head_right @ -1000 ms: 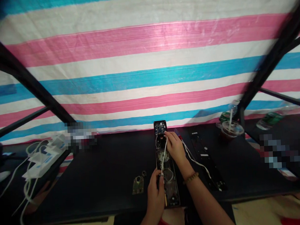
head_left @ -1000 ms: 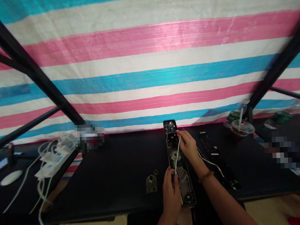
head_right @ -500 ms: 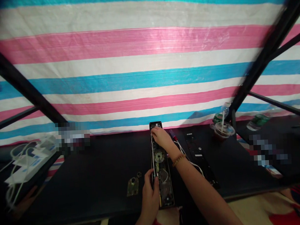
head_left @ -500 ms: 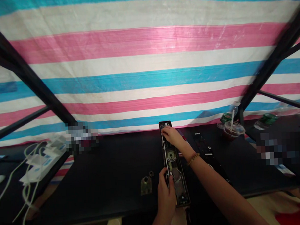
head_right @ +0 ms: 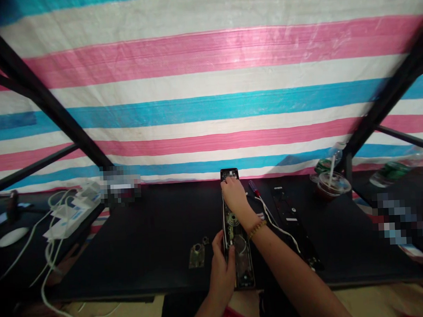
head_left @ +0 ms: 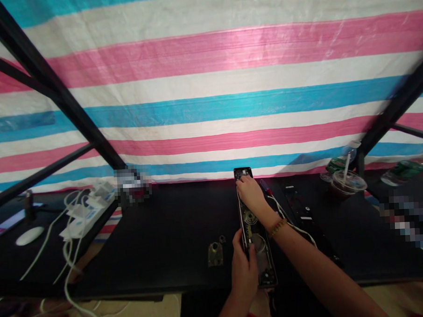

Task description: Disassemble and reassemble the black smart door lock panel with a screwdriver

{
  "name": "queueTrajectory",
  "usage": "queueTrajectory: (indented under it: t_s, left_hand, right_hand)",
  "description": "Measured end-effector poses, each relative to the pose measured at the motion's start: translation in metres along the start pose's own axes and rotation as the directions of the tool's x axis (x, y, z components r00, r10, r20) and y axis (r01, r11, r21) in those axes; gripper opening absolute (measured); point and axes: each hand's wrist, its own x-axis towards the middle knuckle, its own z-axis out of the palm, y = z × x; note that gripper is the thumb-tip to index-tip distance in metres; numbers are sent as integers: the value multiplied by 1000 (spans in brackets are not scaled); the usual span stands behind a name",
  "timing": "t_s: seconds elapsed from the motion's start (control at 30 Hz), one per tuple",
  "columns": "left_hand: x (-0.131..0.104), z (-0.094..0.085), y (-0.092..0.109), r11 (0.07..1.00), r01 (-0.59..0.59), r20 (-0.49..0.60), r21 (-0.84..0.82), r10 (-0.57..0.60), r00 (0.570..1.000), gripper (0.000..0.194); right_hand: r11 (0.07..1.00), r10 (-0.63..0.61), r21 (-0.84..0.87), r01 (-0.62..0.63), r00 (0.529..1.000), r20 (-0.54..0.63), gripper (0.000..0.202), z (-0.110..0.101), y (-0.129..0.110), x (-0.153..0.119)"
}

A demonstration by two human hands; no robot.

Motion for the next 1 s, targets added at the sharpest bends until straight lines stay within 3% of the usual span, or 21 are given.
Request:
queueTrajectory:
  t_s: [0.57,1.0]
  left_hand:
    - [-3,-1,2,999,39,5,-22,-39,999,53]
    - [-3,-2,7,998,36,14,-43,-36,999,53]
  right_hand:
    - [986,-135,-87,141,988,69,23,-7,4,4]
    - [995,-92,49,91,996,21,24,2,14,3]
